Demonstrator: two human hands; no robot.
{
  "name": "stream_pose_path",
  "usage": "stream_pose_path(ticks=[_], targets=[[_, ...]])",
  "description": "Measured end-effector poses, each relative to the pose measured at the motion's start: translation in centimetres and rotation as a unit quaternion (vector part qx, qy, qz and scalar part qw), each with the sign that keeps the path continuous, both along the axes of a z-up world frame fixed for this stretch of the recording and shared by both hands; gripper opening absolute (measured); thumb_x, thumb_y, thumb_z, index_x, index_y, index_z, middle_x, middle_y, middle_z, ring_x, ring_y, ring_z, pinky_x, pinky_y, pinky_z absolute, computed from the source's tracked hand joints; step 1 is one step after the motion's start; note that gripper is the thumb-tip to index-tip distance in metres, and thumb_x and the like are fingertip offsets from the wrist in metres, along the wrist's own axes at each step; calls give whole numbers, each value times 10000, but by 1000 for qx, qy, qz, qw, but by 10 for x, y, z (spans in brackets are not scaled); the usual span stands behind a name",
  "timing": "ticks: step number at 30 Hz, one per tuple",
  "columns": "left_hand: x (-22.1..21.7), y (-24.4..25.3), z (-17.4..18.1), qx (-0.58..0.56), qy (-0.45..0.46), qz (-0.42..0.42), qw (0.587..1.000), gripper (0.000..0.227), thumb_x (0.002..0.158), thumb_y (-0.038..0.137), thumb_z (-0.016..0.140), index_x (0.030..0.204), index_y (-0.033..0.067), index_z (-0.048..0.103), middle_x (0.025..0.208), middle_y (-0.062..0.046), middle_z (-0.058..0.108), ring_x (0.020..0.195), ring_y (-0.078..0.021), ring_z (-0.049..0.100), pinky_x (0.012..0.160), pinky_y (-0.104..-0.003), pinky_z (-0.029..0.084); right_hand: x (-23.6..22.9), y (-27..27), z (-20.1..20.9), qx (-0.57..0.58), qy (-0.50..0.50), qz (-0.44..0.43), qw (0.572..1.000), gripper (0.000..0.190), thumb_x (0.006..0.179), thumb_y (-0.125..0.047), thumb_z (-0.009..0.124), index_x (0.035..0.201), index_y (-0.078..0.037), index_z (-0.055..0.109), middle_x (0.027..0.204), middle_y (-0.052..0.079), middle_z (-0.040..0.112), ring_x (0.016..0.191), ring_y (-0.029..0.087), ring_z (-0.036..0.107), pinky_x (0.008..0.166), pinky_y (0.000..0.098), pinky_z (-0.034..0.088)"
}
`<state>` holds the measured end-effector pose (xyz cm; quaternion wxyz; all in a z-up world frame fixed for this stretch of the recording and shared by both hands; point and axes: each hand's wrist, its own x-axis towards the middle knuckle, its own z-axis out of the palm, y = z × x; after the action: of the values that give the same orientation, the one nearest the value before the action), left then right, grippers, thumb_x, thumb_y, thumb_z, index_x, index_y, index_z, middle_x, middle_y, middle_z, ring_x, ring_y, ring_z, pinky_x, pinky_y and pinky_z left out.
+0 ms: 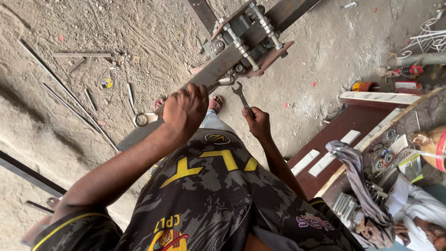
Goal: The person uses two wrenches to tighten bolts on a metal frame joint, adjusting the position of the connected bars and securing the assembly. The person repeatedly repositions the bars and tightens the fasteners to ensure the joint is secure.
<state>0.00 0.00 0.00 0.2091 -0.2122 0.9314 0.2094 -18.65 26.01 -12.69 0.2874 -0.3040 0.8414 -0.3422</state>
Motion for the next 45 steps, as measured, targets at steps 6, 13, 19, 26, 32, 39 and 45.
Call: stream_pose_path(ticks=[6, 13, 19, 26, 32, 39, 45], targets=[[-4, 41, -12, -109, 113, 110, 981, 200, 985, 205, 603, 1057, 24, 558, 889, -94, 605, 709, -236, 707, 510, -360, 577, -23, 2, 6, 26, -24, 38, 999, 441, 1012, -334, 699, 742, 0, 598, 556, -18, 431, 558, 51, 362, 487, 283, 314], [-21, 84, -37, -127, 118, 200, 964, 267, 957, 269, 622, 1030, 31, 525, 908, -112, 607, 723, -268, 715, 519, -376, 583, -77, 4, 7, 38, -4, 129, 991, 414, 987, -334, 719, 761, -3, 615, 562, -18, 410, 565, 58, 352, 484, 291, 318], [-31, 105, -80, -16, 111, 313, 943, 211, 969, 101, 600, 1119, -12, 503, 1029, -196, 608, 716, -332, 726, 486, -404, 588, -126, 14, 5, 29, 15, 185, 982, 414, 987, -340, 721, 765, -5, 622, 570, -32, 410, 561, 56, 358, 485, 284, 319], [-44, 134, -113, -2, 221, 434, 873, 401, 795, 93, 644, 1139, -33, 481, 1100, -308, 601, 738, -476, 691, 564, -542, 555, -156, 22, 3, 35, 13, 234, 972, 379, 976, -352, 719, 810, -16, 666, 569, -46, 429, 552, 49, 371, 475, 278, 324], [-65, 132, -131, 14, 283, 502, 817, 205, 1000, 102, 563, 1167, 3, 493, 1192, -306, 629, 713, -512, 663, 589, -600, 522, -171, 25, 6, 51, 31, 258, 964, 406, 974, -363, 729, 784, -12, 650, 566, -33, 405, 556, 57, 360, 477, 289, 321], [-54, 111, -130, 42, 259, 452, 853, 152, 1022, 195, 573, 1073, 56, 610, 958, -245, 695, 664, -448, 691, 532, -560, 533, -186, 24, 1, 33, 16, 261, 965, 401, 976, -359, 724, 786, -18, 635, 577, -34, 416, 568, 50, 362, 479, 290, 324], [-57, 112, -126, 16, 294, 489, 821, 194, 1004, 162, 593, 1135, 19, 579, 1012, -287, 686, 708, -486, 676, 587, -580, 524, -185, 23, 1, 39, 22, 265, 963, 407, 976, -357, 724, 782, -11, 632, 576, -29, 409, 565, 56, 356, 480, 293, 320]])
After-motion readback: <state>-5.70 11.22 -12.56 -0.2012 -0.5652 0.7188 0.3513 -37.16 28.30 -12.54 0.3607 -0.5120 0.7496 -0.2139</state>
